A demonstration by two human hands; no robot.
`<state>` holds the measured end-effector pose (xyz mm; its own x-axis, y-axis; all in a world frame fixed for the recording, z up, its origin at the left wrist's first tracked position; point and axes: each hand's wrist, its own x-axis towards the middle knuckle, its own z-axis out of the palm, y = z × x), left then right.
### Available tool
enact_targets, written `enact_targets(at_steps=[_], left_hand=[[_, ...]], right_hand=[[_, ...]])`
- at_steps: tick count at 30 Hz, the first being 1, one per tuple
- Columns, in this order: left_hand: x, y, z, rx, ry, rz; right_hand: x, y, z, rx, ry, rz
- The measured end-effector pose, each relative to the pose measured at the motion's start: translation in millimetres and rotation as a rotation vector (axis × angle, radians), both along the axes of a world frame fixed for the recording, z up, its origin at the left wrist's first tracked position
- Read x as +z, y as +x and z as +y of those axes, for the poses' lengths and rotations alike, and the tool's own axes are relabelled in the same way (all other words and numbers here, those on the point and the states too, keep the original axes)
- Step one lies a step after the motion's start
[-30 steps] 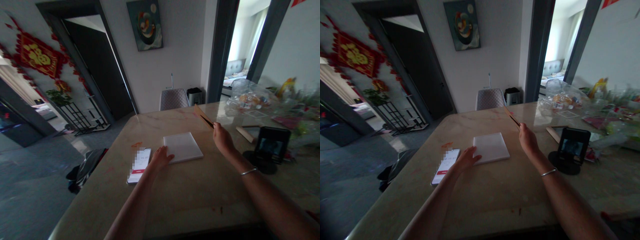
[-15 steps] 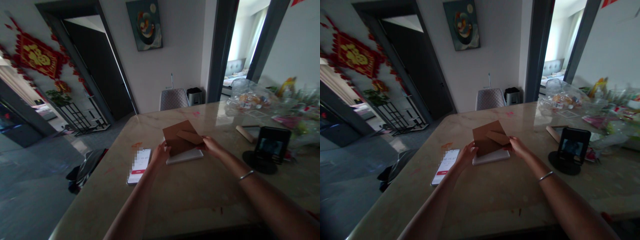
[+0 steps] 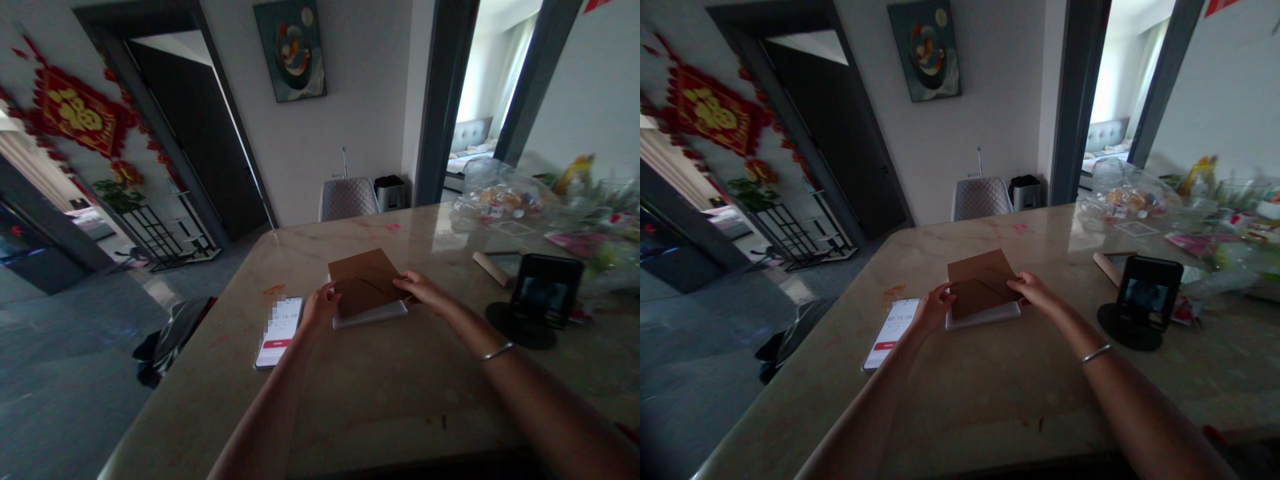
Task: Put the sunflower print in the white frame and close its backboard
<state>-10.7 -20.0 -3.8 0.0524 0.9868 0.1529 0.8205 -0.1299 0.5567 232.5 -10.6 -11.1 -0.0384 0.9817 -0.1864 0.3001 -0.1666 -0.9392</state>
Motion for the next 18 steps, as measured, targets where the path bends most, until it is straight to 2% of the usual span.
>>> enact_targets(at_steps=[5, 10, 18], left_hand=[[-6.4, -5.0, 5.6, 0.042, 0.066, 0.079], [-9.9, -6.0, 5.5, 0.054, 0.011, 0.116], [-5.7, -4.0, 2.5, -0.025, -0.012, 0.071]], right_hand=[[-2.7, -0.2, 1.9, -0.003, -0.003, -0.027], [-3.6, 0.2, 1.6, 0.027, -0.016, -0.032], [-5.9, -4.7, 0.2, 0.015, -0.01, -0.038]])
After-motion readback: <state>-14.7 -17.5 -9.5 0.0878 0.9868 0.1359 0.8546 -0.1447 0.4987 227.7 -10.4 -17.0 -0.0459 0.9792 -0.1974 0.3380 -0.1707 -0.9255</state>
